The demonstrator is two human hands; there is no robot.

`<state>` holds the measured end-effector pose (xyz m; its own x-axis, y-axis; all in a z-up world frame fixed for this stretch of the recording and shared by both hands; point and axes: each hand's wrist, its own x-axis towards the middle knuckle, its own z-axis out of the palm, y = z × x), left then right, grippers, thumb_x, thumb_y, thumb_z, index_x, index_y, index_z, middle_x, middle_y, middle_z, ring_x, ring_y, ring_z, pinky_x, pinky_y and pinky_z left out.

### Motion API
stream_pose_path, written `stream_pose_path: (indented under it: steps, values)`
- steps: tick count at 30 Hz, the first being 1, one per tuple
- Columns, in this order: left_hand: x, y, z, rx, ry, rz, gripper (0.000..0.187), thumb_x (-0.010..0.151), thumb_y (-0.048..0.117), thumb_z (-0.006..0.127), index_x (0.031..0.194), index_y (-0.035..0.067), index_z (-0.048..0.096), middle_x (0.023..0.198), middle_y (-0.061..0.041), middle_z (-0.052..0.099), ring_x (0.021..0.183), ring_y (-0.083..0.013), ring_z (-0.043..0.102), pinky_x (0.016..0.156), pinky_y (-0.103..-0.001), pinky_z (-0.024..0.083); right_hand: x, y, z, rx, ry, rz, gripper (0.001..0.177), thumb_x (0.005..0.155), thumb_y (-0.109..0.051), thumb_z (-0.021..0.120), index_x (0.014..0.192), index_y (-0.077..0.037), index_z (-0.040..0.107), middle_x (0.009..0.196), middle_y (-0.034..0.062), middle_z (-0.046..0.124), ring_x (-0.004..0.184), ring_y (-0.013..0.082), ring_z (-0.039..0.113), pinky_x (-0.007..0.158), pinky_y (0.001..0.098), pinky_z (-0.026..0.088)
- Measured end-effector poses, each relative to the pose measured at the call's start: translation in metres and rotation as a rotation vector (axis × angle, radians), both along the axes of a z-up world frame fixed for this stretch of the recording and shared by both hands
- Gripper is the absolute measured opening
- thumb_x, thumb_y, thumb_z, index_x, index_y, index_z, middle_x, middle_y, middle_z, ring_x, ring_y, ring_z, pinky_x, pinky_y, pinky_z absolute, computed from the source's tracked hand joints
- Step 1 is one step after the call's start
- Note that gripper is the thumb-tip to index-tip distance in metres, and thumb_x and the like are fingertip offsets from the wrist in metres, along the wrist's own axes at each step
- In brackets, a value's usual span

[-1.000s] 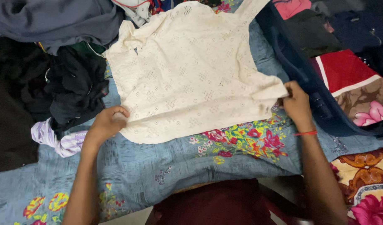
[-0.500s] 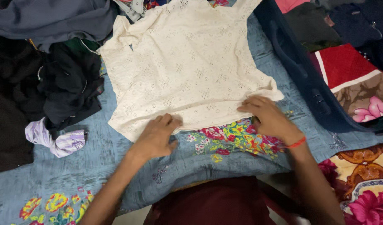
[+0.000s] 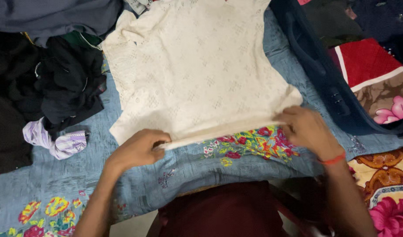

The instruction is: The person folds a pink top and places it into a suitcase, then repeats the process with a white patterned top and a pair of white trousers.

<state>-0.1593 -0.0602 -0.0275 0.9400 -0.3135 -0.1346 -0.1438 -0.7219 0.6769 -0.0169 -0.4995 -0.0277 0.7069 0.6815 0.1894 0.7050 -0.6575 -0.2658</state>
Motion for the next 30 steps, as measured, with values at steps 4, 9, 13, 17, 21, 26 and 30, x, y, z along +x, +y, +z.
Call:
stream_pose_path:
  steps: [4, 9, 13, 17, 21, 26, 30]
  values:
    - [-0.001, 0.006, 0.01, 0.025, 0.49, -0.061, 0.032, 0.08, 0.031, 0.077, 0.107, 0.012, 0.076, 0.079, -0.009, 0.076, 0.07, -0.0211, 0.069, 0.066, -0.036, 0.054, -0.009, 0.0, 0.032, -0.308, 0.556, -0.146, 0.036, 0.078, -0.028, 0.078, 0.113, -0.017, 0.076, 0.085, 0.0143, 0.075, 0.076, 0.0319, 0.075, 0.07, 0.0427, 0.058]
    - [0.021, 0.001, 0.009, -0.011, 0.42, 0.111, 0.034, 0.084, 0.038, 0.077, 0.102, 0.009, 0.077, 0.084, -0.009, 0.077, 0.077, -0.0227, 0.071, 0.069, -0.037, 0.057, -0.008, 0.008, 0.048, -0.174, 0.349, -0.281, 0.022, 0.088, -0.027, 0.068, 0.105, -0.018, 0.079, 0.099, 0.0145, 0.077, 0.082, 0.0351, 0.074, 0.072, 0.0449, 0.056]
    - [0.053, -0.02, -0.014, 0.004, -0.329, 0.213, 0.044, 0.089, 0.037, 0.074, 0.119, 0.006, 0.07, 0.122, -0.021, 0.068, 0.112, -0.0365, 0.065, 0.094, -0.044, 0.052, 0.031, 0.01, 0.014, 0.079, -0.039, -0.328, 0.033, 0.095, -0.022, 0.066, 0.126, -0.011, 0.068, 0.112, 0.0254, 0.071, 0.096, 0.0454, 0.068, 0.078, 0.0512, 0.054]
    - [0.069, -0.036, -0.044, 0.232, -0.391, 0.234, 0.07, 0.091, 0.047, 0.067, 0.148, 0.009, 0.05, 0.157, -0.03, 0.034, 0.146, -0.0454, 0.031, 0.113, -0.065, 0.023, 0.066, 0.004, -0.023, -0.293, 0.214, -0.581, 0.052, 0.093, -0.029, 0.069, 0.143, -0.017, 0.058, 0.099, 0.0305, 0.069, 0.093, 0.0496, 0.066, 0.08, 0.0558, 0.051]
    - [0.06, -0.038, -0.071, 0.315, -0.325, 0.189, 0.076, 0.097, 0.057, 0.056, 0.158, 0.015, 0.038, 0.165, -0.028, 0.019, 0.153, -0.0452, 0.014, 0.119, -0.066, 0.005, 0.058, -0.02, -0.022, -0.012, 0.173, -0.389, 0.04, 0.089, -0.021, 0.07, 0.127, -0.013, 0.06, 0.108, 0.0256, 0.07, 0.102, 0.0456, 0.068, 0.086, 0.0526, 0.054]
    - [0.061, -0.037, -0.078, 0.355, -0.347, 0.194, 0.079, 0.096, 0.063, 0.049, 0.159, 0.017, 0.036, 0.165, -0.026, 0.02, 0.153, -0.0454, 0.012, 0.118, -0.065, -0.001, 0.022, -0.014, -0.004, 0.063, -0.054, -0.491, 0.042, 0.089, -0.017, 0.072, 0.128, -0.015, 0.061, 0.114, 0.0227, 0.068, 0.102, 0.0468, 0.067, 0.083, 0.0546, 0.054]
    - [0.058, -0.036, -0.078, 0.355, -0.365, 0.198, 0.079, 0.096, 0.065, 0.049, 0.159, 0.018, 0.036, 0.166, -0.026, 0.019, 0.153, -0.0451, 0.012, 0.119, -0.065, -0.002, 0.011, -0.015, -0.008, -0.302, -0.009, -0.68, 0.043, 0.086, -0.022, 0.071, 0.129, -0.019, 0.063, 0.116, 0.0227, 0.066, 0.089, 0.0484, 0.069, 0.072, 0.0587, 0.055]
